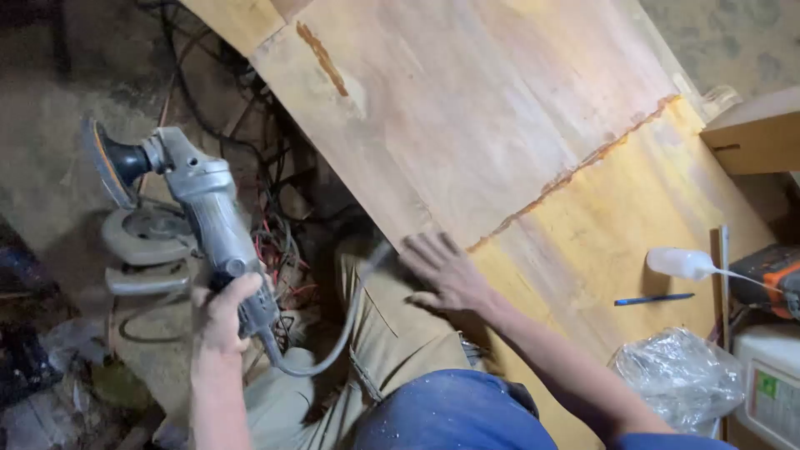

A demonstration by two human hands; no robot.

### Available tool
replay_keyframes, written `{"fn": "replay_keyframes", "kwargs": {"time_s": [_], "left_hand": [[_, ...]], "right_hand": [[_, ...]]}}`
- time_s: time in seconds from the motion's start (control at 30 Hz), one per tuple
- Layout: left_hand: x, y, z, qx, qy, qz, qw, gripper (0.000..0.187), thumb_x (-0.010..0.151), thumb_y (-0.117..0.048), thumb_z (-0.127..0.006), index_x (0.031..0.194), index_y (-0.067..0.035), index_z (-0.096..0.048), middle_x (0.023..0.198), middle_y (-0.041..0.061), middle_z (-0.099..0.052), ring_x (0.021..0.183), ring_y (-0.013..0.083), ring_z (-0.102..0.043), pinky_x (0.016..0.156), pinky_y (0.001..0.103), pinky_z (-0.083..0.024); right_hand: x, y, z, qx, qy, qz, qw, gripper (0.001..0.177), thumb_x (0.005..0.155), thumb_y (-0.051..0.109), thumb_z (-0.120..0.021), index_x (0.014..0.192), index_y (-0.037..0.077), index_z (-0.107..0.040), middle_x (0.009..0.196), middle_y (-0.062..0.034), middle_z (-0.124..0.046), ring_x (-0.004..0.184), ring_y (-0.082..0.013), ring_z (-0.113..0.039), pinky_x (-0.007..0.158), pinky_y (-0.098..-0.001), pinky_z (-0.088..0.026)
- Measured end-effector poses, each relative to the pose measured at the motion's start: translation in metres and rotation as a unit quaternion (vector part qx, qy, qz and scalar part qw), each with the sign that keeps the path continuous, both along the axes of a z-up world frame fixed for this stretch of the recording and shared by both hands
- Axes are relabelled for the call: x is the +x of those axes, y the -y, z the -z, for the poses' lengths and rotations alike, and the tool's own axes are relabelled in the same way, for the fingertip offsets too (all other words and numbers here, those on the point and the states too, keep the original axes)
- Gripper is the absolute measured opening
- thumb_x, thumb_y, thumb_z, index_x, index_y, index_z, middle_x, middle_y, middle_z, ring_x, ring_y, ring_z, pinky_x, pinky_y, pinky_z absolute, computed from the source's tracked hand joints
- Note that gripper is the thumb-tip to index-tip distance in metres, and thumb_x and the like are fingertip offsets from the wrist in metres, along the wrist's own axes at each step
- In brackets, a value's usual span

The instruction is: Sanding a wooden panel with an angle grinder and applying wood filler to the surface.

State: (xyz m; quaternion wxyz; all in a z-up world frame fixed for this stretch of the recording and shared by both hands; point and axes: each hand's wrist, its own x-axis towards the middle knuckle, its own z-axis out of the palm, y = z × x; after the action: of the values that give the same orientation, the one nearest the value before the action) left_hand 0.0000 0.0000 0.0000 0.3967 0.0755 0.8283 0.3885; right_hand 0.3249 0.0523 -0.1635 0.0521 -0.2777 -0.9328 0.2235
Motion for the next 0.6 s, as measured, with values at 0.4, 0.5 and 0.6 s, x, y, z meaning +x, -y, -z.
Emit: {"fn": "replay_keyframes", "kwargs": {"time_s": [0.4, 0.5, 0.6], "left_hand": [[0.181, 0.068, 0.076, 0.268, 0.373, 0.312, 0.832, 0.066, 0.061, -0.006, -0.095, 0.122, -0.003, -0.070, 0.105, 0.018, -0.075, 0.099, 0.0257, -0.065, 0.091, 0.048, -0.056], [0.195, 0.046, 0.020, 0.158, 0.138, 0.389, 0.897, 0.080, 0.066, -0.050, -0.089, 0.137, -0.022, -0.064, 0.107, 0.014, -0.075, 0.101, 0.0334, -0.075, 0.092, 0.042, -0.058], [0.208, 0.040, 0.039, 0.176, -0.025, 0.429, 0.886, 0.063, 0.084, -0.052, -0.076, 0.137, -0.021, -0.066, 0.103, 0.014, -0.069, 0.093, 0.0372, -0.071, 0.081, 0.044, -0.057]], "right_hand": [[0.001, 0.025, -0.150, -0.728, -0.550, 0.215, 0.347, 0.098, 0.074, -0.004, -0.077, 0.151, -0.010, -0.018, 0.150, -0.0410, -0.043, 0.133, -0.0593, -0.050, 0.113, -0.0715, -0.037], [0.055, 0.020, -0.060, -0.636, -0.566, 0.405, 0.332, 0.062, 0.081, 0.035, -0.069, 0.133, 0.003, -0.056, 0.106, -0.0185, -0.065, 0.095, -0.0402, -0.071, 0.087, -0.0572, -0.058], [0.074, 0.000, -0.062, -0.543, -0.578, 0.493, 0.357, 0.045, 0.086, 0.027, -0.071, 0.122, 0.003, -0.060, 0.108, -0.0167, -0.066, 0.095, -0.0383, -0.073, 0.091, -0.0582, -0.061]]}}
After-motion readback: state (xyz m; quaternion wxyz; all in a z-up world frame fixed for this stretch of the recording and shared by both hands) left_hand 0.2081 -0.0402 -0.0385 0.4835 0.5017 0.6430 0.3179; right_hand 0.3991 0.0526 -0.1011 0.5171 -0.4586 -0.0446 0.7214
